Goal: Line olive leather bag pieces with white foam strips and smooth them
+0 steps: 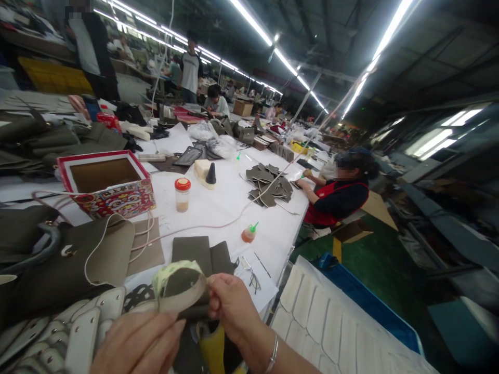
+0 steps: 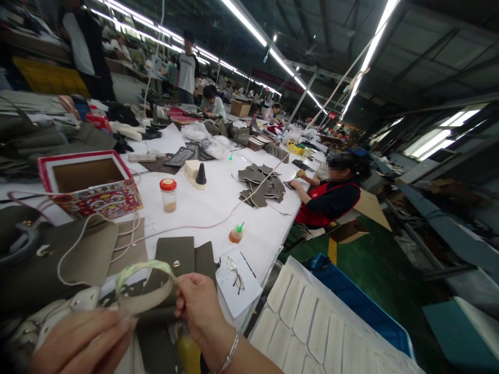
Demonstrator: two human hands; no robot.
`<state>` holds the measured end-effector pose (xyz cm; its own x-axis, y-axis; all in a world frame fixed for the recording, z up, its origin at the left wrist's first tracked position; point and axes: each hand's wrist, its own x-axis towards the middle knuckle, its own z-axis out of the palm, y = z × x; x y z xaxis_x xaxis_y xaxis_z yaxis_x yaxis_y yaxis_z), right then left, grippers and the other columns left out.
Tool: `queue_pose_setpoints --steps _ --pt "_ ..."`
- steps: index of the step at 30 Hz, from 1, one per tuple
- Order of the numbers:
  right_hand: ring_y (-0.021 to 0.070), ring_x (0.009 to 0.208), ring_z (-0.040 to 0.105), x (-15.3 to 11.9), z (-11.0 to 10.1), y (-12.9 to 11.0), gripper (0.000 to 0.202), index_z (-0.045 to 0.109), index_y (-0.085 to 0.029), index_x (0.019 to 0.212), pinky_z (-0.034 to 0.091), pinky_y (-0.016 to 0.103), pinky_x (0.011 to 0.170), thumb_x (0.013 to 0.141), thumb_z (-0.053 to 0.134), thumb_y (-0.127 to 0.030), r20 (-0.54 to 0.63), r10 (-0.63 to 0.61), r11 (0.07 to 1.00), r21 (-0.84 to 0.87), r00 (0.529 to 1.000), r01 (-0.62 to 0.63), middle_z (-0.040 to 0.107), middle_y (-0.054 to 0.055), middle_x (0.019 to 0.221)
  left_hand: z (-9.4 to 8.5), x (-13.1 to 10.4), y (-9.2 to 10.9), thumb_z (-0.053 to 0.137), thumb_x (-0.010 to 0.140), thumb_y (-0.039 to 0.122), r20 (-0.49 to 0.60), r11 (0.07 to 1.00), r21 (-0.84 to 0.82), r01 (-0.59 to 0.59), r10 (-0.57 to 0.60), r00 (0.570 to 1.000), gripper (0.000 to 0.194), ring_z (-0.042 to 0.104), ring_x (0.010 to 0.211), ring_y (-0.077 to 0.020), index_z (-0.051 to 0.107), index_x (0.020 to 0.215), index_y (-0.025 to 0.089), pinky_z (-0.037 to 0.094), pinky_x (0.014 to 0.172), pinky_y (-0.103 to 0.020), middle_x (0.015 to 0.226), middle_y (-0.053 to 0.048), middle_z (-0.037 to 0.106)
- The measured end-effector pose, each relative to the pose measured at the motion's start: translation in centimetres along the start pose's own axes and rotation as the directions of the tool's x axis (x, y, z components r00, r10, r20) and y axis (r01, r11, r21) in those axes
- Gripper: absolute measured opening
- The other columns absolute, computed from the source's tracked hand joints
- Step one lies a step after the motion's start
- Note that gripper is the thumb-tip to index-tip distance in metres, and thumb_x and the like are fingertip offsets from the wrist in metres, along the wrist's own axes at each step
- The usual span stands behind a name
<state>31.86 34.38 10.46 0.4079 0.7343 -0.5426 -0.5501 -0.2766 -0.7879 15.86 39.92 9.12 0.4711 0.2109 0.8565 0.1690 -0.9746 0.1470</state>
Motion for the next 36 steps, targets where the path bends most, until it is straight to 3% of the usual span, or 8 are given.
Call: queue_pose_setpoints --steps 6,9,14,18,23,27,32,36 --pt "0.0045 0.034 0.033 -0.6 0.6 -0.2 0.011 0.051 -0.017 0.062 0.026 0.018 0.034 0.065 0.054 -0.026 0.1 0.015 0.989 -0.15 0.995 0.0 0.043 -0.007 0.046 2.9 -0.8 -1.3 0.046 0.089 0.023 0.373 0.978 0.113 0.175 -0.205 0.905 0.022 0.061 0.083 -0.026 0.059 0.1 0.01 0.047 0.073 -0.039 0.09 -0.012 0.065" --pt "0.0064 0.04 0.036 -0.7 0.1 -1.0 0.012 0.051 -0.017 0.064 0.027 0.02 0.04 0.073 0.051 -0.025 0.15 -0.141 0.853 -0.484 0.979 0.197 0.043 -0.006 0.048 3.3 -0.6 -2.9 0.038 0.091 0.025 0.609 0.913 -0.047 0.405 -0.295 0.736 0.024 0.062 0.076 -0.022 0.061 0.089 0.017 0.047 0.068 -0.032 0.081 -0.007 0.066" --pt "0.0097 0.064 0.045 -0.6 -1.5 -2.8 0.008 0.054 -0.017 0.071 0.033 0.023 0.059 0.076 0.05 -0.013 0.444 -0.449 0.169 -0.81 0.775 0.562 0.052 -0.002 0.069 2.1 1.3 -3.3 0.042 0.088 0.031 0.884 0.544 -0.194 0.816 -0.264 0.386 0.021 0.058 0.065 -0.0143 0.059 0.098 0.021 0.043 0.059 -0.021 0.073 0.001 0.063" --pt "0.0101 0.069 0.048 -0.6 -2.3 -3.8 0.006 0.056 -0.017 0.075 0.035 0.022 0.062 0.078 0.051 -0.014 0.546 -0.336 0.186 -0.76 0.767 0.623 0.054 -0.001 0.074 2.1 1.7 -3.4 0.045 0.085 0.039 0.94 0.268 -0.165 0.949 -0.248 0.234 0.032 0.047 0.048 -0.0107 0.059 0.104 0.016 0.036 0.043 -0.017 0.06 0.003 0.052" --pt "0.0069 0.049 0.041 0.3 -2.7 -3.5 0.008 0.057 -0.017 0.077 0.03 0.018 0.046 0.079 0.051 -0.022 0.426 -0.09 0.686 -0.629 0.9 0.366 0.048 -0.005 0.057 2.6 1.9 -3.5 0.041 0.085 0.05 0.933 0.259 -0.113 0.959 -0.303 0.192 0.044 0.04 0.04 -0.0095 0.063 0.101 0.015 0.031 0.039 -0.018 0.05 0.004 0.046" --pt "0.0057 0.044 0.043 1.5 -3.1 -2.2 0.018 0.054 -0.015 0.074 0.031 0.019 0.045 0.079 0.054 -0.033 0.441 -0.062 0.878 -0.403 0.895 0.259 0.051 -0.004 0.057 2.8 2.9 -3.2 0.043 0.085 0.044 0.874 0.412 -0.122 0.903 -0.386 0.294 0.037 0.048 0.055 -0.0115 0.067 0.08 0.017 0.035 0.051 -0.019 0.062 0.002 0.057" --pt "0.0071 0.049 0.05 1.6 -3.1 0.0 0.035 0.049 -0.018 0.102 0.037 0.021 0.05 0.082 0.054 -0.046 0.245 -0.243 0.909 -0.279 0.939 0.309 0.057 -0.001 0.079 3.1 3.4 -2.9 0.043 0.085 0.046 0.803 0.487 -0.074 0.87 -0.489 0.342 0.04 0.051 0.063 -0.0138 0.065 0.069 0.017 0.036 0.056 -0.019 0.064 0.002 0.059" --pt "0.009 0.058 0.048 0.2 -2.4 1.1 0.021 0.058 -0.017 0.085 0.039 0.022 0.054 0.075 0.065 -0.035 0.16 -0.4 0.749 -0.51 0.903 0.422 0.053 -0.001 0.075 3.5 2.7 -2.8 0.045 0.084 0.044 0.792 0.507 -0.078 0.859 -0.492 0.362 0.035 0.057 0.071 -0.0165 0.068 0.079 0.018 0.04 0.064 -0.02 0.071 0.002 0.064"
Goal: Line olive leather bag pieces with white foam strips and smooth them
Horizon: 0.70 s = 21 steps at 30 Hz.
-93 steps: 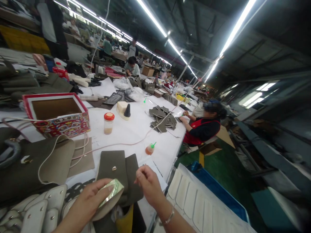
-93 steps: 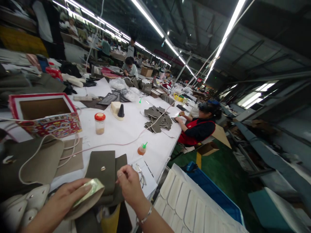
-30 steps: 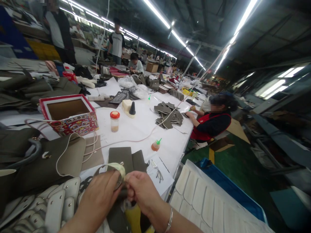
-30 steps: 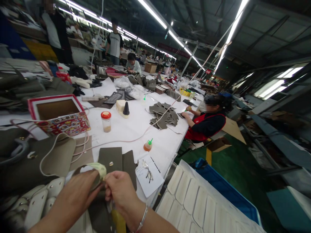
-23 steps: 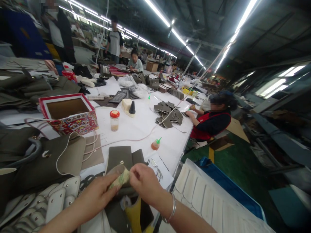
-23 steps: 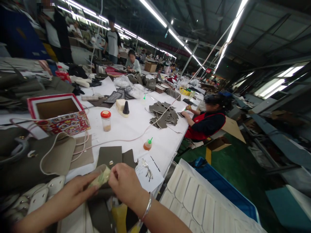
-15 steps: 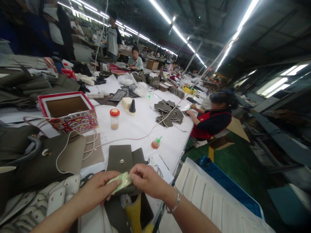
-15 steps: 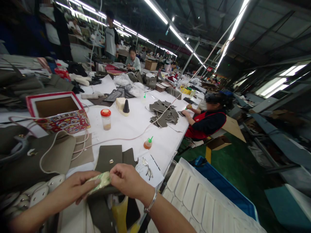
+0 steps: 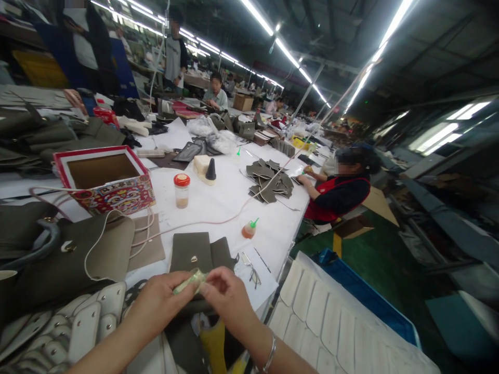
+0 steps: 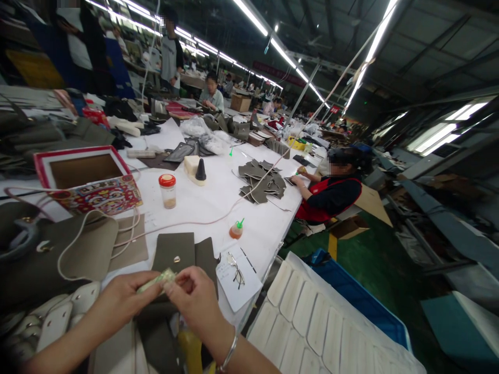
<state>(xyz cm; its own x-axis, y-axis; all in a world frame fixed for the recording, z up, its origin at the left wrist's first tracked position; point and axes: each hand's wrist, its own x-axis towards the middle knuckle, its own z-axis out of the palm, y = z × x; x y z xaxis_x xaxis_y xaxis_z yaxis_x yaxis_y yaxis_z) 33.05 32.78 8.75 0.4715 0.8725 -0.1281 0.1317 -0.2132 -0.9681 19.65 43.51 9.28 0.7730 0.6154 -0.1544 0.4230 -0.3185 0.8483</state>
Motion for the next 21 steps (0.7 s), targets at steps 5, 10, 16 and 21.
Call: queue_pose_setpoints --steps 5,10,16,21 --pt "0.012 0.071 0.05 -0.8 0.2 -1.1 0.009 0.062 -0.017 0.073 0.039 0.024 0.065 0.079 0.057 -0.019 -0.055 -0.24 0.941 -0.26 0.969 0.218 0.053 0.0 0.074 0.4 0.0 -0.2 0.042 0.087 0.045 0.021 0.996 0.06 -0.068 0.067 0.998 0.036 0.059 0.08 -0.0187 0.066 0.081 0.019 0.04 0.07 -0.022 0.079 -0.001 0.065" --pt "0.0085 0.056 0.042 -0.4 -0.9 -0.9 0.013 0.057 -0.016 0.067 0.034 0.022 0.055 0.077 0.056 -0.024 0.066 0.035 0.998 0.043 0.997 -0.037 0.05 -0.003 0.06 0.2 -0.2 0.4 0.04 0.088 0.044 0.073 0.988 0.074 -0.132 0.127 0.989 0.037 0.053 0.068 -0.0155 0.058 0.068 0.018 0.036 0.062 -0.023 0.068 0.0 0.057" --pt "0.0073 0.047 0.043 -0.4 -1.5 0.4 0.021 0.055 -0.014 0.065 0.032 0.021 0.052 0.072 0.066 -0.03 0.267 0.153 0.828 0.491 0.951 -0.271 0.051 -0.004 0.051 -0.4 0.0 0.9 0.044 0.086 0.041 0.188 0.997 0.0 -0.072 0.071 0.98 0.032 0.053 0.071 -0.0159 0.06 0.071 0.017 0.036 0.064 -0.024 0.071 0.0 0.058" --pt "0.0071 0.047 0.043 -0.3 -1.9 0.6 0.026 0.054 -0.014 0.067 0.032 0.021 0.052 0.069 0.07 -0.034 0.33 0.138 0.784 0.539 0.934 -0.307 0.051 -0.003 0.052 -0.7 0.0 1.2 0.048 0.081 0.032 0.218 0.995 -0.07 -0.07 0.084 0.972 0.018 0.054 0.076 -0.016 0.06 0.084 0.019 0.039 0.067 -0.023 0.08 0.0 0.059"
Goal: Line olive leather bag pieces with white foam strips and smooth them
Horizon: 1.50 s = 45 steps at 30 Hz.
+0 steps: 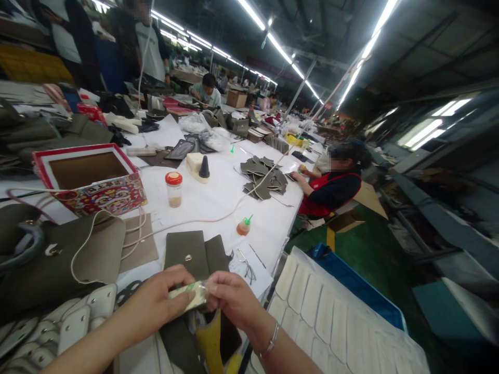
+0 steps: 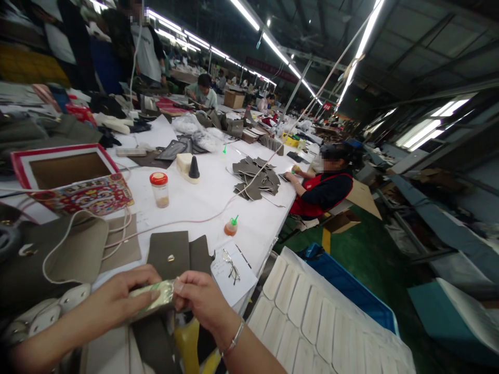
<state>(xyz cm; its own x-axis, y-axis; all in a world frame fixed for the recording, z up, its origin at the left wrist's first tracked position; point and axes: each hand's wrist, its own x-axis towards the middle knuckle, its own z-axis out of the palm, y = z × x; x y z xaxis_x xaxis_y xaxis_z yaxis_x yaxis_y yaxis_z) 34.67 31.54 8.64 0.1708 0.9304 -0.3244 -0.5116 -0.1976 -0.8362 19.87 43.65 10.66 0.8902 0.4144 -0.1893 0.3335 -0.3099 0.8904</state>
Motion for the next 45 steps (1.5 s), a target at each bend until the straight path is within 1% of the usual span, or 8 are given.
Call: queue_pose_setpoints --steps 4,10,15,18,23,28,37,45 --pt "0.0084 0.054 0.045 -0.3 -0.2 -1.0 0.028 0.054 -0.014 0.072 0.034 0.023 0.058 0.076 0.064 -0.04 0.086 -0.023 0.966 -0.256 0.996 0.044 0.052 -0.003 0.058 -0.4 0.0 0.4 0.048 0.077 0.027 0.085 0.994 -0.091 0.063 -0.055 0.995 0.046 0.052 0.067 -0.0147 0.043 0.123 0.023 0.039 0.059 -0.022 0.084 0.001 0.06" --pt "0.0093 0.06 0.047 -0.7 0.2 -2.7 0.015 0.051 -0.018 0.078 0.036 0.022 0.06 0.087 0.048 -0.029 0.034 -0.112 0.737 -0.667 0.993 0.105 0.052 -0.004 0.064 -0.3 1.2 0.6 0.053 0.075 0.032 0.218 0.938 -0.337 0.079 -0.004 0.976 0.022 0.051 0.071 -0.0137 0.059 0.091 0.017 0.04 0.064 -0.021 0.08 0.001 0.058" --pt "0.0103 0.067 0.05 -0.7 0.5 -3.1 0.014 0.054 -0.019 0.081 0.038 0.023 0.065 0.09 0.043 -0.023 -0.016 -0.263 0.571 -0.808 0.965 0.142 0.053 -0.002 0.07 0.8 1.6 0.0 0.052 0.079 0.048 0.171 0.905 -0.391 0.167 -0.107 0.98 0.033 0.046 0.059 -0.011 0.059 0.079 0.016 0.037 0.056 -0.02 0.064 0.003 0.052" --pt "0.0116 0.073 0.049 -1.1 0.9 -3.2 0.011 0.053 -0.018 0.08 0.038 0.025 0.068 0.088 0.045 -0.018 -0.046 -0.433 0.46 -0.87 0.9 0.177 0.052 -0.001 0.077 1.1 1.5 -0.4 0.055 0.076 0.046 0.128 0.897 -0.4 0.187 -0.147 0.981 0.031 0.044 0.056 -0.0105 0.059 0.077 0.016 0.036 0.052 -0.02 0.063 0.004 0.052" --pt "0.0135 0.082 0.05 -2.0 1.8 -3.0 0.01 0.055 -0.018 0.086 0.04 0.026 0.073 0.088 0.045 -0.017 0.166 -0.499 0.251 -0.912 0.85 0.326 0.053 0.003 0.085 1.1 1.7 -1.0 0.055 0.075 0.04 0.047 0.902 -0.406 0.151 -0.144 0.988 0.026 0.047 0.062 -0.0118 0.061 0.076 0.015 0.037 0.057 -0.02 0.066 0.002 0.055" --pt "0.0158 0.082 0.051 -1.7 2.4 -2.0 0.02 0.059 -0.017 0.092 0.044 0.029 0.076 0.092 0.04 -0.021 0.225 -0.425 0.075 -0.957 0.877 0.281 0.055 0.007 0.089 1.2 1.7 -1.3 0.053 0.077 0.04 -0.009 0.933 -0.347 0.093 -0.103 0.995 0.027 0.055 0.075 -0.0167 0.064 0.077 0.015 0.042 0.071 -0.024 0.075 -0.001 0.064" --pt "0.0153 0.08 0.052 -1.1 2.5 -1.6 0.013 0.056 -0.018 0.086 0.042 0.027 0.07 0.091 0.044 -0.021 0.171 -0.418 0.034 -0.979 0.892 0.203 0.057 0.003 0.084 1.5 0.8 -0.6 0.045 0.084 0.028 -0.115 0.997 -0.001 -0.079 0.078 0.99 0.024 0.057 0.078 -0.0159 0.065 0.074 0.019 0.041 0.072 -0.024 0.078 -0.002 0.062" --pt "0.0158 0.072 0.049 -0.5 3.0 -1.8 0.016 0.051 -0.018 0.078 0.036 0.029 0.061 0.09 0.042 -0.017 0.257 -0.38 -0.197 -0.961 0.888 0.193 0.053 0.002 0.076 1.8 0.7 -0.2 0.033 0.088 0.023 -0.071 0.951 0.291 -0.104 0.129 0.989 0.03 0.055 0.077 -0.016 0.061 0.077 0.017 0.04 0.071 -0.027 0.08 -0.004 0.055"
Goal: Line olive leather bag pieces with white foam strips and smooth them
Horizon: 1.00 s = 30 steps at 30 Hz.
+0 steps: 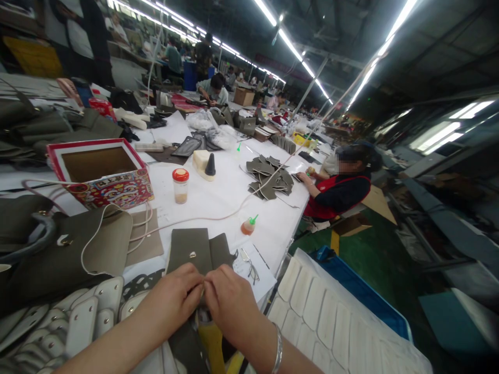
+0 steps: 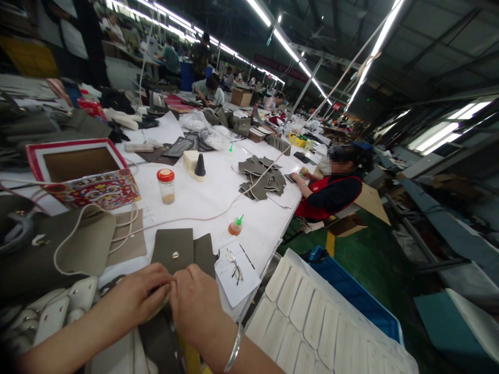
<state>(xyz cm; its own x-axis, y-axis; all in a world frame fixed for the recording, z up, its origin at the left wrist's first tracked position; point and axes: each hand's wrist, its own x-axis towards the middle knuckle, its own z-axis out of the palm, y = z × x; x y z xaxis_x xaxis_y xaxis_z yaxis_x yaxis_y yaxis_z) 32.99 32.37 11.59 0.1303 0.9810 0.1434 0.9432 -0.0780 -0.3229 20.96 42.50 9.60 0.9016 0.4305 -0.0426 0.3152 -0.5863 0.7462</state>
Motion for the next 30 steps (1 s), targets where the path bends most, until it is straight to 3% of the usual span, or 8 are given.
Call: queue_pose_setpoints --steps 5,14,18,21,25,27,30 --pt "0.0166 0.066 0.047 0.1 0.1 -0.1 0.012 0.051 -0.019 0.072 0.031 0.031 0.055 0.083 0.048 -0.017 0.024 -0.012 0.995 -0.097 1.0 0.014 0.051 0.003 0.071 0.2 0.0 0.3 0.03 0.088 0.024 0.05 0.996 0.089 0.023 -0.028 0.998 0.033 0.054 0.076 -0.0179 0.061 0.077 0.017 0.04 0.072 -0.03 0.08 -0.006 0.053" --pt "0.0144 0.068 0.045 -0.3 1.1 0.5 0.012 0.047 -0.019 0.069 0.031 0.028 0.062 0.078 0.047 -0.012 -0.112 0.079 0.997 0.015 0.991 -0.078 0.048 0.0 0.071 -0.8 0.5 0.0 0.04 0.085 0.024 0.079 0.997 -0.067 0.04 -0.035 0.996 0.028 0.053 0.069 -0.0134 0.061 0.067 0.017 0.035 0.064 -0.025 0.071 -0.001 0.055" --pt "0.0147 0.067 0.044 0.2 0.2 2.1 0.013 0.048 -0.018 0.066 0.03 0.028 0.061 0.076 0.048 -0.008 -0.16 0.176 0.984 0.003 0.971 -0.177 0.048 0.001 0.069 -0.9 0.0 -0.7 0.043 0.082 0.026 0.074 0.989 -0.112 0.091 -0.083 0.994 0.026 0.054 0.067 -0.0132 0.059 0.065 0.017 0.035 0.062 -0.024 0.068 0.0 0.056" --pt "0.013 0.067 0.045 0.4 -1.0 3.2 0.013 0.053 -0.016 0.068 0.033 0.026 0.061 0.077 0.049 -0.007 -0.082 0.297 0.95 0.123 0.951 -0.286 0.05 0.001 0.07 -0.9 -0.1 -1.0 0.044 0.081 0.028 0.084 0.973 -0.176 0.151 -0.138 0.987 0.025 0.054 0.067 -0.0138 0.059 0.064 0.017 0.036 0.062 -0.024 0.068 0.0 0.056" --pt "0.0101 0.069 0.051 0.0 -1.3 2.5 0.005 0.059 -0.019 0.081 0.038 0.021 0.063 0.082 0.055 -0.021 0.131 0.209 0.882 0.402 0.969 -0.245 0.056 -0.001 0.075 -0.8 0.3 -0.9 0.045 0.079 0.028 0.069 0.973 -0.175 0.152 -0.142 0.988 0.023 0.055 0.068 -0.0145 0.061 0.066 0.017 0.037 0.063 -0.024 0.069 0.0 0.058" --pt "0.0103 0.068 0.051 -0.2 -0.8 1.6 0.01 0.059 -0.02 0.084 0.039 0.021 0.061 0.08 0.058 -0.029 0.136 0.212 0.878 0.408 0.968 -0.249 0.056 -0.001 0.077 -0.8 0.6 -0.6 0.045 0.078 0.026 0.058 0.981 -0.14 0.136 -0.129 0.99 0.022 0.055 0.068 -0.0144 0.062 0.067 0.017 0.036 0.063 -0.024 0.07 0.0 0.058" --pt "0.0116 0.069 0.051 -0.3 -0.2 0.7 0.008 0.058 -0.02 0.083 0.038 0.023 0.061 0.079 0.058 -0.027 0.087 0.238 0.915 0.313 0.967 -0.254 0.055 -0.001 0.077 -0.7 0.6 -0.3 0.044 0.08 0.024 0.042 0.992 -0.076 0.105 -0.102 0.994 0.022 0.055 0.07 -0.0144 0.062 0.068 0.017 0.036 0.064 -0.024 0.072 -0.001 0.058"
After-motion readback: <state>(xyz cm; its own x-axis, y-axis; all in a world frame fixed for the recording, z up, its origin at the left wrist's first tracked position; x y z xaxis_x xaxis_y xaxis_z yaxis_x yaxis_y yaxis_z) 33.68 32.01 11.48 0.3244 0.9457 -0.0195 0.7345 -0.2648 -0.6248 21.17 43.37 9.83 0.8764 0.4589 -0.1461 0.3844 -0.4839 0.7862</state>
